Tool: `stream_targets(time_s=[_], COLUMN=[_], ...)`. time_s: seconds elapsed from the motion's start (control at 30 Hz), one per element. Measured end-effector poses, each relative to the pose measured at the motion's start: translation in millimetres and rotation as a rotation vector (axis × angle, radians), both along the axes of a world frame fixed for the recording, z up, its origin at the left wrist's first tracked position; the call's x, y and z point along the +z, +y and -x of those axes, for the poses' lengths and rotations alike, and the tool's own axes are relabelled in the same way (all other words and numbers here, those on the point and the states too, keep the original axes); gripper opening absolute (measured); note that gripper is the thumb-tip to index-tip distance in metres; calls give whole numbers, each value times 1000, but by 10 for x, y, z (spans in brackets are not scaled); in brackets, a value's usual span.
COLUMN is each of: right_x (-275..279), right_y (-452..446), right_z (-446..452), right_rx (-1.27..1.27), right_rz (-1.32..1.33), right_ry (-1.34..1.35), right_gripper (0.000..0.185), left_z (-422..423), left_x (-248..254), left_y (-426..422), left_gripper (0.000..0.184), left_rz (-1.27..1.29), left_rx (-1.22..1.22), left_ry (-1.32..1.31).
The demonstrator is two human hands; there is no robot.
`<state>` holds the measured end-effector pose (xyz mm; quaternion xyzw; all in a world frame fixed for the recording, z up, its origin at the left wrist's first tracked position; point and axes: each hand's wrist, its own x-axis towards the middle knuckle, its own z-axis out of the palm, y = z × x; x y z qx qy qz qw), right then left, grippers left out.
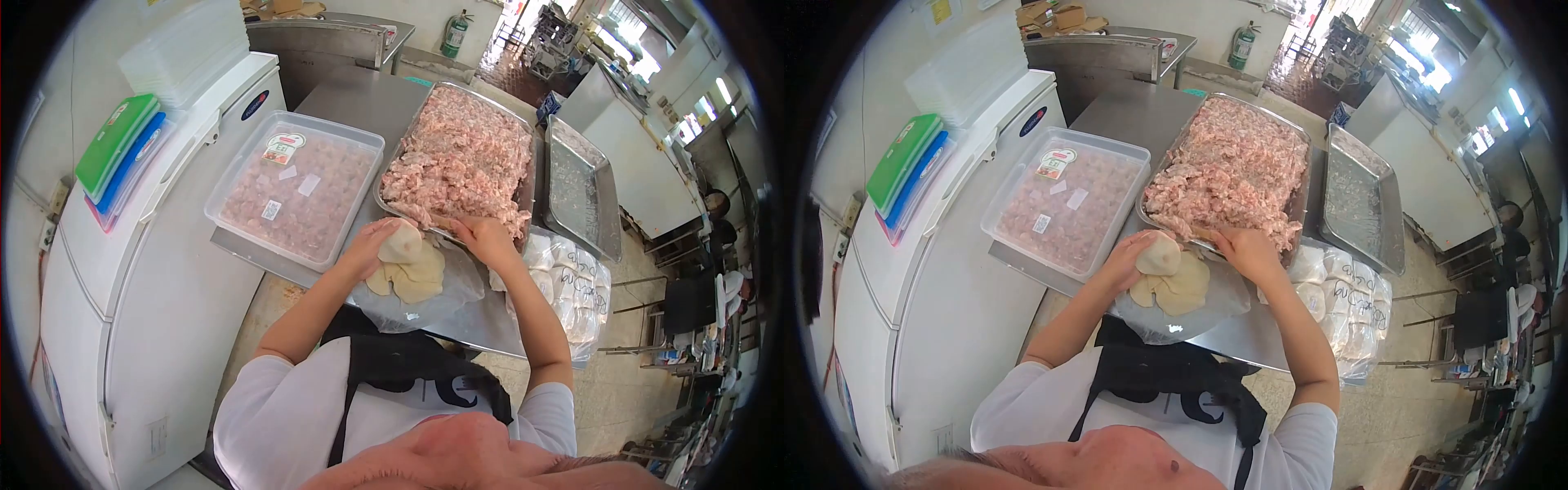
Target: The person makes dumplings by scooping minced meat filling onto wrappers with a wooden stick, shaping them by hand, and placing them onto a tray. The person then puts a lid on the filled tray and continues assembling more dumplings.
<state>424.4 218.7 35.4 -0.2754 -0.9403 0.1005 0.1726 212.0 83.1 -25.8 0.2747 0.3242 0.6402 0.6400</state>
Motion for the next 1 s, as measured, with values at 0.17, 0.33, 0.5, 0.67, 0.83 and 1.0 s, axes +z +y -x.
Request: stream_targets(time_s=[0.17, 0.33, 0.5, 0.67, 0.83, 1.0], right_x=[235, 96, 192, 521, 191, -102], right_y=[-1, -154, 174, 212, -113, 10], right_z=[-64, -59, -372, -698, -764, -909], right_rx=[-41, -74, -85, -128, -168, -136], right_rz=[-76, -157, 212, -172, -147, 296], right_ry=[-114, -166, -11, -225, -277, 172], right_gripper=[27, 26, 30, 26, 27, 33], left_z=[-57, -199, -159, -166, -479, -558], left_x=[-49, -14, 90, 195, -16, -187], left_y=[81, 121, 182, 201, 230, 447], left_gripper=[28, 29, 28, 26, 26, 30], left_rz=[-9, 37, 56, -160, -30, 51], left_rx=[-32, 27, 2, -194, -286, -203], left_ry=[108, 83, 46, 553, 263, 143])
